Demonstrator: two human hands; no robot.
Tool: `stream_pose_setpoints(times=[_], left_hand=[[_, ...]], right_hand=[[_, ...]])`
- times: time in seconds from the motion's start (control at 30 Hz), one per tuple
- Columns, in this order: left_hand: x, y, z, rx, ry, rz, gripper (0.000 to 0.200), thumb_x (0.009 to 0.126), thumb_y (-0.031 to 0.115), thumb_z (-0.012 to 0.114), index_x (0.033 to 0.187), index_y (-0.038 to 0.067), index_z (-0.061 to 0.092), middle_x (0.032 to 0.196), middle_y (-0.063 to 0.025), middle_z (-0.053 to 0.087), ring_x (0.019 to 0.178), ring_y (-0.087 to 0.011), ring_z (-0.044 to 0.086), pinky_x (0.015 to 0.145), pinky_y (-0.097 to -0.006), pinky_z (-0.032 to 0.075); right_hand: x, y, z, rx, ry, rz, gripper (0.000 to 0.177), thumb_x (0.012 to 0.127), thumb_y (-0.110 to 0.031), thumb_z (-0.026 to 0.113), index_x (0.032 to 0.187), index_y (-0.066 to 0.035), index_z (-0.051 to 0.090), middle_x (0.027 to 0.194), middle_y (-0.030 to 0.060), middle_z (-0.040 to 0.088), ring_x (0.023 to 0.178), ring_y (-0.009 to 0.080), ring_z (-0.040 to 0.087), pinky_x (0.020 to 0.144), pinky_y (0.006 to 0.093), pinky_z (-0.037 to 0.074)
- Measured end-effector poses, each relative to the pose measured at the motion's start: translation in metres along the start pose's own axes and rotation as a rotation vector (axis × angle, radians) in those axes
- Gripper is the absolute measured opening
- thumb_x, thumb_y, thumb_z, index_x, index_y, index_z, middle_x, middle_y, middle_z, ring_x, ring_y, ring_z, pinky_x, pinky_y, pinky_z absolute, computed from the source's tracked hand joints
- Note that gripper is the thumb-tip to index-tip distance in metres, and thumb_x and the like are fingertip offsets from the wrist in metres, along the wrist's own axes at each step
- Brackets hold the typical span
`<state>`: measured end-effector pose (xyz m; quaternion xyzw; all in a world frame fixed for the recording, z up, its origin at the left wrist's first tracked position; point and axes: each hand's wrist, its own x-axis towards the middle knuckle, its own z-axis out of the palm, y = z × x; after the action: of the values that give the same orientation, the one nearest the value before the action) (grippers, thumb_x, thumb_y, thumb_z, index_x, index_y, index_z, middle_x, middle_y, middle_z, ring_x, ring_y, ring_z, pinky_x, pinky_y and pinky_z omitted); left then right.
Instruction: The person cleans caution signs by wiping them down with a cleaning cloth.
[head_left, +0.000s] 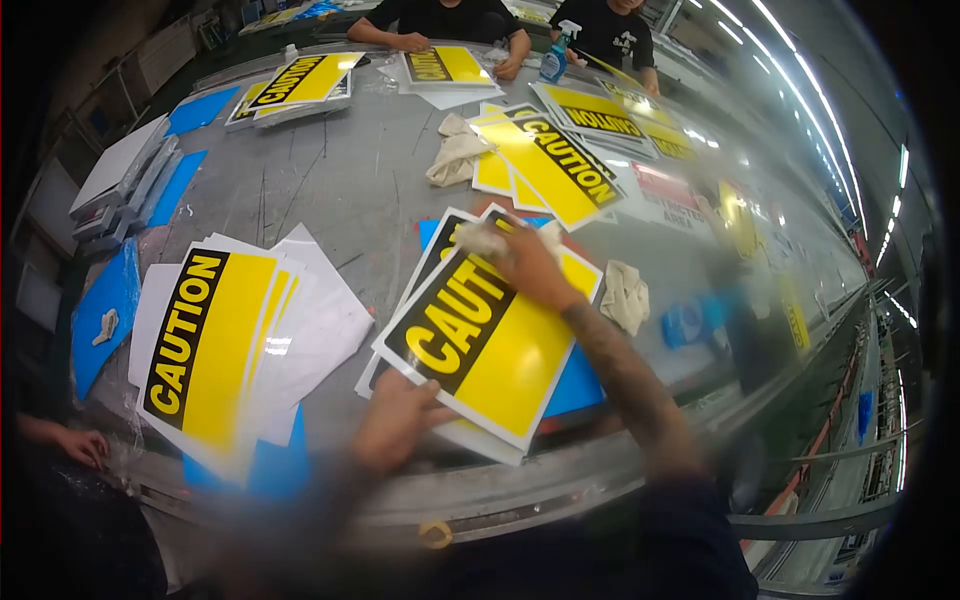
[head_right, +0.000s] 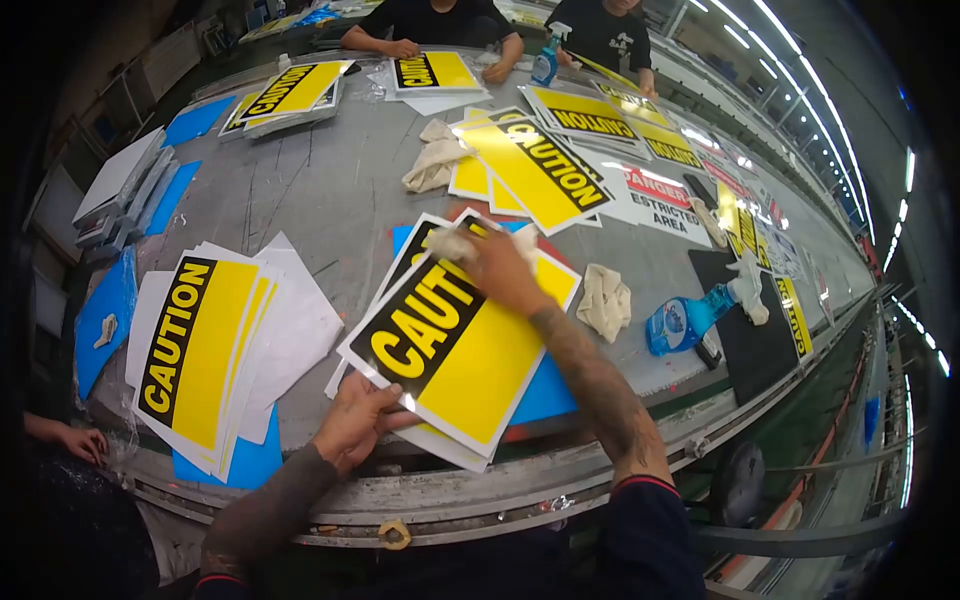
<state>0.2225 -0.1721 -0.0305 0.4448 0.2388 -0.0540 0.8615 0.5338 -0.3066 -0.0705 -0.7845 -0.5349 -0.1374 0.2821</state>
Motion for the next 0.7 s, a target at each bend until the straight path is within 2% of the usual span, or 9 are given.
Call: stream_pose_setpoints(times=[0.03,0.07,0.13,0.17,0.27,0.4,0.47,0.53,0.7], left_hand=[[0.000,-0.001,0.000,-0.016,-0.002,-0.003,0.040,0.110,-0.001,0.052,0.149,-0.001,0.042,0.145,-0.0165,0.060,0.129,-0.0301,0.067,0.104,-0.0505,0.064],[0.000,-0.001,0.000,-0.034,0.002,0.002,0.040,0.110,-0.001,0.051,0.149,-0.001,0.042,0.145,-0.0169,0.060,0.129,-0.0302,0.067,0.105,-0.0510,0.063],[0.002,-0.004,-0.005,-0.030,-0.019,0.003,0.038,0.110,0.000,0.052,0.148,-0.002,0.044,0.144,-0.0168,0.060,0.129,-0.0304,0.067,0.107,-0.0539,0.063],[0.008,-0.007,-0.010,-0.066,-0.053,0.001,0.040,0.110,0.000,0.052,0.149,-0.001,0.044,0.144,-0.0160,0.060,0.130,-0.0304,0.067,0.106,-0.0535,0.063],[0.002,0.000,-0.010,-0.036,-0.019,-0.026,0.044,0.109,0.000,0.053,0.152,0.005,0.045,0.146,-0.0116,0.061,0.133,-0.0289,0.065,0.108,-0.0526,0.061],[0.011,-0.009,-0.018,-0.076,-0.105,-0.013,0.045,0.109,0.000,0.053,0.153,0.006,0.045,0.149,-0.0126,0.060,0.133,-0.0304,0.066,0.109,-0.0518,0.060],[0.012,-0.008,-0.019,-0.044,-0.065,-0.048,0.045,0.109,0.001,0.054,0.153,0.007,0.045,0.149,-0.0119,0.060,0.132,-0.0298,0.066,0.110,-0.0523,0.060],[0.012,-0.011,-0.024,-0.074,-0.094,-0.070,0.044,0.109,0.002,0.055,0.152,0.007,0.045,0.149,-0.0112,0.060,0.132,-0.0289,0.067,0.110,-0.0524,0.060],[0.013,-0.012,-0.025,-0.117,-0.117,-0.017,0.040,0.109,0.001,0.056,0.147,0.008,0.048,0.148,-0.0100,0.060,0.132,-0.0265,0.065,0.109,-0.0532,0.060]], right_hand=[[0.000,0.015,-0.006,-0.070,0.001,0.256,0.046,0.099,-0.027,0.070,0.142,-0.009,0.068,0.139,0.0230,0.069,0.140,0.0468,0.054,0.114,0.0561,0.043],[0.004,0.017,-0.008,-0.222,0.028,0.234,0.043,0.100,-0.025,0.069,0.139,-0.006,0.068,0.131,0.0232,0.072,0.130,0.0471,0.060,0.110,0.0538,0.046],[-0.001,-0.020,0.013,0.097,-0.104,0.274,0.041,0.100,-0.023,0.069,0.136,-0.003,0.069,0.124,0.0223,0.073,0.122,0.0456,0.063,0.106,0.0520,0.049],[-0.013,-0.067,0.017,0.195,-0.101,0.088,0.043,0.100,-0.023,0.070,0.137,-0.003,0.067,0.123,0.0204,0.071,0.118,0.0426,0.063,0.103,0.0530,0.049],[-0.034,-0.167,0.007,0.483,-0.433,-0.119,0.059,0.097,-0.018,0.071,0.154,-0.008,0.056,0.154,0.0232,0.058,0.153,0.0402,0.046,0.127,0.0492,0.034],[-0.009,-0.098,0.010,0.071,-0.239,0.045,0.046,0.101,-0.026,0.067,0.145,-0.012,0.066,0.151,0.0236,0.060,0.149,0.0412,0.047,0.121,0.0526,0.040],[-0.019,-0.111,0.026,0.301,-0.241,0.111,0.047,0.103,-0.028,0.066,0.147,-0.012,0.065,0.151,0.0245,0.061,0.148,0.0432,0.048,0.121,0.0527,0.040],[-0.028,-0.174,0.009,0.499,-0.445,-0.007,0.052,0.100,-0.029,0.068,0.149,-0.013,0.062,0.166,0.0226,0.047,0.150,0.0471,0.045,0.126,0.0568,0.034],[-0.014,-0.133,0.012,0.304,-0.390,0.034,0.045,0.100,-0.028,0.067,0.142,-0.010,0.068,0.167,0.0224,0.046,0.155,0.0465,0.040,0.132,0.0544,0.025]])
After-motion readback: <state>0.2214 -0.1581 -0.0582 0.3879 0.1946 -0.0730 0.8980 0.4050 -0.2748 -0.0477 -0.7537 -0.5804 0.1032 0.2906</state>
